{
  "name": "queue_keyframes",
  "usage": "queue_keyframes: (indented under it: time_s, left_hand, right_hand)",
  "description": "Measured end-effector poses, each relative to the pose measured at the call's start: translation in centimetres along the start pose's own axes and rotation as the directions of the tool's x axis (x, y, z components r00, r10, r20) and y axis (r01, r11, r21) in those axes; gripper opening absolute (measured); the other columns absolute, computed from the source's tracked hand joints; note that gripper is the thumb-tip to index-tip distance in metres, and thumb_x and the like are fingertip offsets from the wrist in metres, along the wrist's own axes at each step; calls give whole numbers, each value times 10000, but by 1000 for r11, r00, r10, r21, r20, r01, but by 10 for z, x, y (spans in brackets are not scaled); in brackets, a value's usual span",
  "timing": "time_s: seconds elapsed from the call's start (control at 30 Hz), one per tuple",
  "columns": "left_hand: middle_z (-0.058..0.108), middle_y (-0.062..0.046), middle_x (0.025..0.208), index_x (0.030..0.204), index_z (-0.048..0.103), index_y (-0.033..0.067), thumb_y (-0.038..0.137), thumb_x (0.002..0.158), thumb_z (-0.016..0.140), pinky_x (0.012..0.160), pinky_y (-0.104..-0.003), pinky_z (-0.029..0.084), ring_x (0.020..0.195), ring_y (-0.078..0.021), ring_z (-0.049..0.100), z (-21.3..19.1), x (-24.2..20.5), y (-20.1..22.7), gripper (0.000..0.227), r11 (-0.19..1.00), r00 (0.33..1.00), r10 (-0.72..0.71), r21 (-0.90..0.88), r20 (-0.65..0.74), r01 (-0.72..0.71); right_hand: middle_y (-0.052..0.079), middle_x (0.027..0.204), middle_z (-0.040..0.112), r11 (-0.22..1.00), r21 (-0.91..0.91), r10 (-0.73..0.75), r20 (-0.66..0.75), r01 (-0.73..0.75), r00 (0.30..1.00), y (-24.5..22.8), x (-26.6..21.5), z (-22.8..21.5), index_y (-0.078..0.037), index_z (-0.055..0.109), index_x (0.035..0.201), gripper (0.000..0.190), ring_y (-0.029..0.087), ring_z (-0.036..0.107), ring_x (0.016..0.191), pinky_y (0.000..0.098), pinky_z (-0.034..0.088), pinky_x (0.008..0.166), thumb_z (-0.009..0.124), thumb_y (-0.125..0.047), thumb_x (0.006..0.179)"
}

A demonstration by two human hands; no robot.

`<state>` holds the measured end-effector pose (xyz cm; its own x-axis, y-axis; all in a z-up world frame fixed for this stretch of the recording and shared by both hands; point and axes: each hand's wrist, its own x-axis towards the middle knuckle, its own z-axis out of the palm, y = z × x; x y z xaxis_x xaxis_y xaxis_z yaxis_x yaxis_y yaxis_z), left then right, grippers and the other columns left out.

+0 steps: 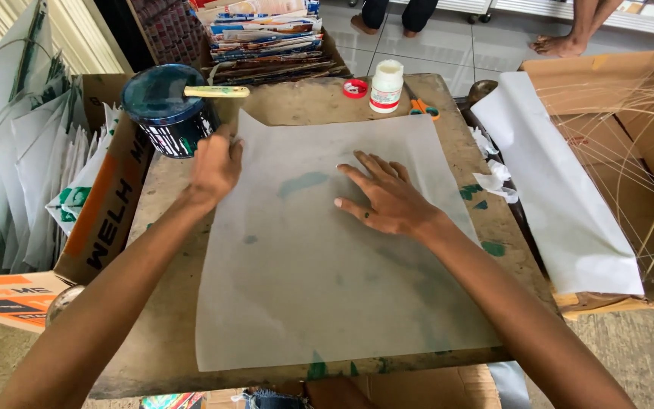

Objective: Painting green stripes on kite paper using a foam brush and then arranging bamboo sticks for kite frames.

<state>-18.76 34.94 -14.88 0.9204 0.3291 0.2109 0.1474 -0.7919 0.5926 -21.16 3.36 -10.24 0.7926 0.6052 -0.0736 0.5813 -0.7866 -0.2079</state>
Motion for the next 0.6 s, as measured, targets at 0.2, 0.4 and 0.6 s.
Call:
queue_keyframes:
  time_s: [0.2,0.4,0.6]
  left_hand:
    - [707,-240,1162,1271,627,76,181,1058,559,894,-526,568,1077,-438,691,-7,2,-21,247,996,997,66,70,-37,-63]
    - [713,-246,1130,1274,632,41,169,1060,577,887,-521,580,1064,-432,701,-6,-1,-26,255,991,995,80,108,-57,-73]
    - [709,-242,1142,1340,615,54,186,1069,562,881,-518,582,1074,-421,699,-5,3,-33,307,989,996,75,129,-43,-69]
  right_hand:
    - [155,1642,279,1000,1,-17,-27,17,999,10,1,11,-237,357,1563,654,368,268,1533,576,174,1235,416,-607,1026]
    - [158,1649,265,1000,20,-24,-7,24,1000,7,0,7,-225,332,1581,667,376,247,1538,576,169,1233,388,-599,1032]
    - [157,1643,275,999,18,-51,-11,51,999,9,2,14,-221,332,1578,680,391,248,1533,585,170,1231,374,-620,1029]
